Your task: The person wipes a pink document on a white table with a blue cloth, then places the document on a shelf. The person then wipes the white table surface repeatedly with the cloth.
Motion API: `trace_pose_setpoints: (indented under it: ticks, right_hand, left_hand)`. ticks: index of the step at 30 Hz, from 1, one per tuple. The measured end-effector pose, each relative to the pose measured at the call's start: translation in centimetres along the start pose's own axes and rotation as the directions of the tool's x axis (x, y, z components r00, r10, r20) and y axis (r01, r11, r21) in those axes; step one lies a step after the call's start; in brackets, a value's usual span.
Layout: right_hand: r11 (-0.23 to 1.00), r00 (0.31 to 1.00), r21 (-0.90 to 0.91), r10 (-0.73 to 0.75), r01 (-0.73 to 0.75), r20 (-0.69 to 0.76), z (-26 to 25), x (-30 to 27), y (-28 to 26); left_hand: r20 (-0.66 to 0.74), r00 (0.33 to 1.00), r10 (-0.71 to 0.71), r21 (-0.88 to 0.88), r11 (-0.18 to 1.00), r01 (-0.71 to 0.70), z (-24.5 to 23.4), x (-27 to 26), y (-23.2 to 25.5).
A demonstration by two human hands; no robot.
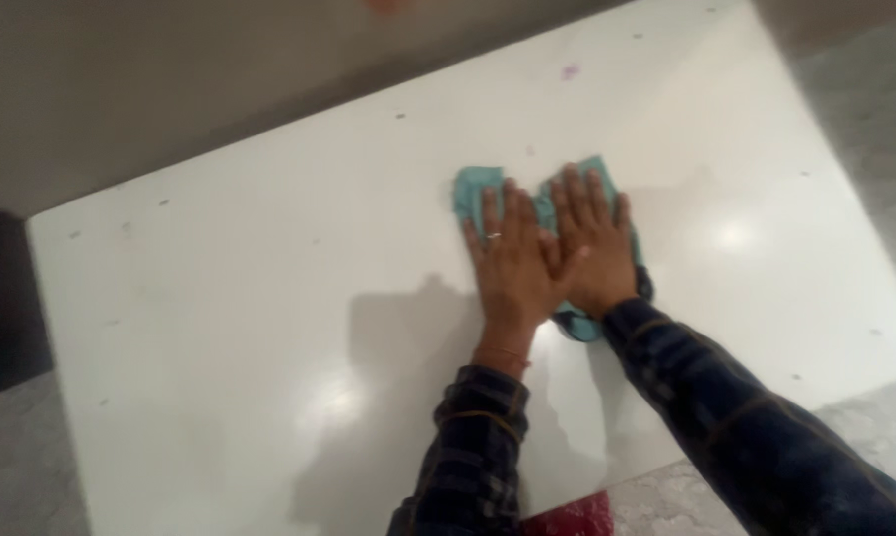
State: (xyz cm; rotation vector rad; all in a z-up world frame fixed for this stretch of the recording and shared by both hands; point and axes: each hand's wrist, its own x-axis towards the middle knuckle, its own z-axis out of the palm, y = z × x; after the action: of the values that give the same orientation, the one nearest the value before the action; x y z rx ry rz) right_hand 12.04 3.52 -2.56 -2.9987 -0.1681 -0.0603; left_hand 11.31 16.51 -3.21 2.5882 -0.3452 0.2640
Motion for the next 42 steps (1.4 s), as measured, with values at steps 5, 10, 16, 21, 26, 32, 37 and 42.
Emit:
trace_pose_setpoints:
  ticks: [5,10,16,21,26,32,37,42]
  right_hand:
    - [0.983,0.984,0.077,-0.17,0.167,0.043,0.4,1.9,-11.6]
    - [0.943,0.957,0.17,-0.291,0.286,0.007,1.2,-2.3,-19.8]
    - [0.945,0.953,0.144,-0.301,0.294,0.031,-0.4,-10.8,-16.5]
    - [0.975,0.973,0.029,-0.221,0.22,0.06,-2.1,-10.8,-8.5]
    - [0.987,0.987,0.003,-0.159,0.159,-0.014,-2.2,-5.8,-2.6]
    - [0.995,0.995,-0.041,-0.097,0.096,-0.03,-1.6,5.5,3.5]
    - [0.995,0.994,-0.056,-0.085,0.081,-0.065,-0.5,15.0,7.1]
    - [0.994,0.992,-0.036,-0.108,0.106,-0.061,0.2,21.5,9.7]
  left_hand:
    - [-0.201,0.978,-0.058,0.069,0.995,0.073,-6.0,-3.9,-8.8]
    - [-0.131,0.964,-0.229,0.082,0.967,0.241,-10.8,-10.7,-13.0]
    - [-0.025,0.979,-0.202,0.092,0.975,0.204,-10.8,-16.5,-7.1]
    - [0.109,0.987,-0.117,-0.024,0.992,0.121,-7.7,-13.3,-1.1]
    - [0.081,0.997,-0.018,0.053,0.999,0.014,-3.2,-6.1,1.1]
    - [0.012,1.0,0.01,-0.011,1.0,-0.009,1.3,6.4,1.2]
    - [0.031,0.999,-0.017,-0.045,0.999,0.018,3.4,16.5,0.1]
    - [-0.004,0.999,-0.048,-0.031,0.998,0.048,4.8,22.4,-0.5]
